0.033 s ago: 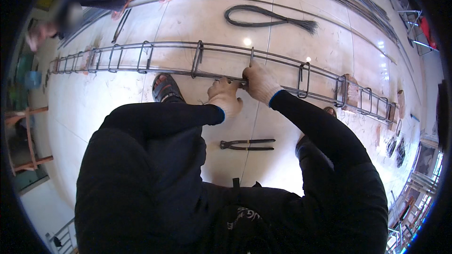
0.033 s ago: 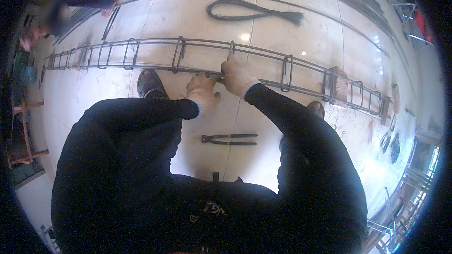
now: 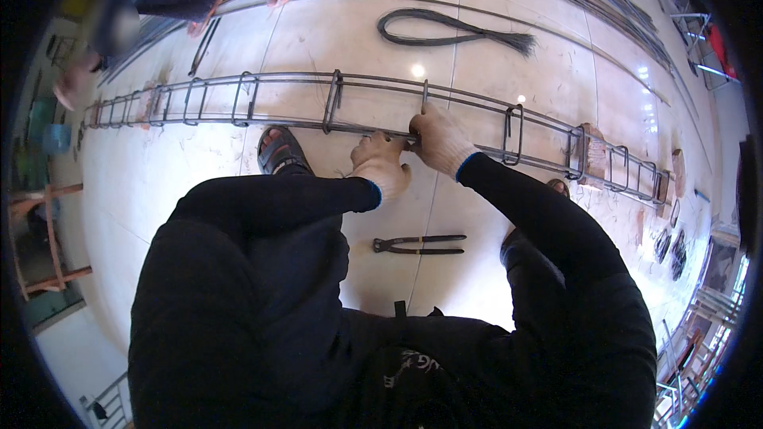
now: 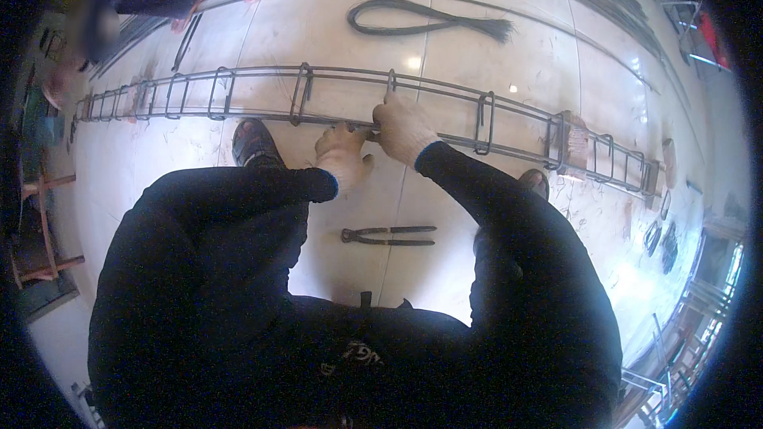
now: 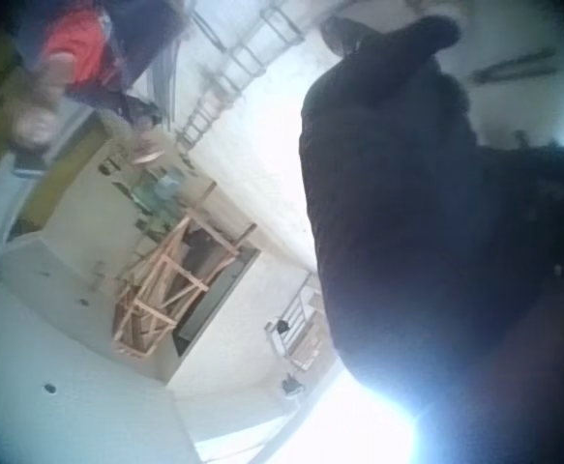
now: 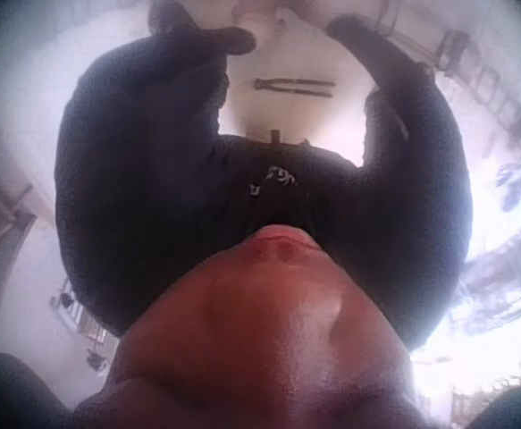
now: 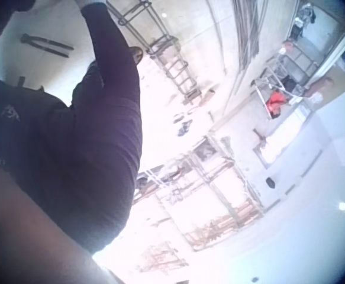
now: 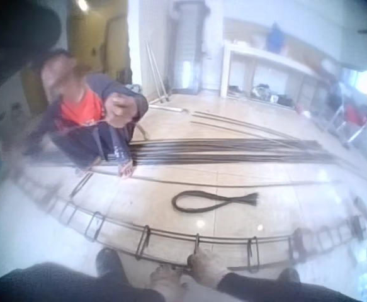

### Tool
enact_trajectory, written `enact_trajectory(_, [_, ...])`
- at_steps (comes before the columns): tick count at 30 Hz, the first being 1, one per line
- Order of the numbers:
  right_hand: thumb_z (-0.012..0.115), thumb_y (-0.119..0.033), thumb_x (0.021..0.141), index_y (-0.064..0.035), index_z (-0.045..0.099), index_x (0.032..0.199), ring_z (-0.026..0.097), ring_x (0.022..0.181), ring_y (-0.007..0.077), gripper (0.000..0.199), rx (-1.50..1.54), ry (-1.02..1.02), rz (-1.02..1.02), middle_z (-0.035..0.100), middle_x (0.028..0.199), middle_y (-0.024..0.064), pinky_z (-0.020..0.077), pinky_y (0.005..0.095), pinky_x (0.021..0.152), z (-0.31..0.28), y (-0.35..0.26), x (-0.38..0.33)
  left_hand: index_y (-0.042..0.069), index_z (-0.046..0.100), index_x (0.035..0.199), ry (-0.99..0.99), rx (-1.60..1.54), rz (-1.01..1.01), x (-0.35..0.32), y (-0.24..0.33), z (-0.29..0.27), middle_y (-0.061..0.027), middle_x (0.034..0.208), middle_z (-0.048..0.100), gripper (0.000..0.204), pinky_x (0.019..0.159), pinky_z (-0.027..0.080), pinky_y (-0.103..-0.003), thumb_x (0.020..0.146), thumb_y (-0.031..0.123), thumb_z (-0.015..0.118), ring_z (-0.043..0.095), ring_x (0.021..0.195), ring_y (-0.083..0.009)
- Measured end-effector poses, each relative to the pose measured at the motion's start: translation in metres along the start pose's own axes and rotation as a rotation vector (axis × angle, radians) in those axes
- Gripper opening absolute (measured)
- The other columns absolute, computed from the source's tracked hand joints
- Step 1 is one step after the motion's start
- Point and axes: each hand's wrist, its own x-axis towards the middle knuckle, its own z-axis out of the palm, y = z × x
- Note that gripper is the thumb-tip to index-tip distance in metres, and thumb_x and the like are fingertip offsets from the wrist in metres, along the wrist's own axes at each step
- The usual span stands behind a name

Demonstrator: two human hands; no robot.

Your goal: The person assembles a metal ladder-like frame by wrapping thin wire around the intersections of horizontal and vertical bars. They use pliers to twist and secure the wire at each joint, working sequentially along the frame. Another person is visible nearby, also working on a similar frame.

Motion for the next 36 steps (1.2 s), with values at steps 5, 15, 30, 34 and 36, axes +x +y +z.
enact_trajectory(5, [0.081,-0.015,0.083,-0.007,0.079,0.101,0.068,0.103,0.0407,0.02,0.103,0.093,-0.052,0.066,0.109,0.02,0.0565,0.0498,0.09,0.002,0.015,-0.004,0.015,0.07,0.122,0.064,0.06,0.124,0.001,-0.004,-0.007,-0.0178,0.124,0.064,0.04,0.098,0.051,-0.054,0.088,0.034,0.073,0.063,0.116,-0.0394])
enact_trajectory(15, [0.082,-0.008,0.081,-0.008,0.075,0.117,0.065,0.107,0.0369,0.036,0.202,0.141,-0.058,0.066,0.112,0.0146,0.0551,0.0457,0.093,0.012,0.024,-0.011,0.0,0.07,0.119,-0.694,-0.593,-0.159,-0.034,0.0,0.001,-0.0227,0.106,0.075,0.044,0.087,0.055,-0.048,0.108,0.035,0.044,0.072,0.099,-0.039])
enact_trajectory(30, [0.082,-0.008,0.079,-0.0107,0.071,0.121,0.06,0.123,0.0373,0.043,0.176,0.271,-0.011,0.063,0.131,0.0146,0.0518,0.0466,0.103,0.008,0.021,-0.037,0.008,0.082,0.103,-0.478,0.615,0.512,0.021,-0.051,0.019,-0.0159,0.104,0.08,0.03,0.07,0.058,-0.051,0.096,0.026,0.06,0.077,0.093,-0.0335])
enact_trajectory(34, [0.082,-0.01,0.078,-0.0122,0.076,0.114,0.059,0.126,0.0356,0.036,0.022,0.329,-0.194,0.063,0.131,0.0146,0.0517,0.0468,0.103,-0.002,0.022,-0.025,0.015,0.084,0.101,-0.456,0.814,0.287,0.045,-0.05,0.026,-0.0058,0.102,0.081,0.022,0.062,0.054,-0.049,0.092,0.02,0.065,0.077,0.092,-0.0274])
enact_trajectory(36, [0.081,-0.011,0.078,-0.012,0.079,0.108,0.059,0.126,0.0338,0.03,-0.052,0.285,-0.318,0.063,0.131,0.0143,0.0524,0.0455,0.103,-0.009,0.025,-0.009,0.017,0.084,0.103,-0.443,0.86,0.242,0.045,-0.046,0.034,-0.0032,0.102,0.081,0.021,0.062,0.053,-0.048,0.091,0.018,0.066,0.077,0.093,-0.0264])
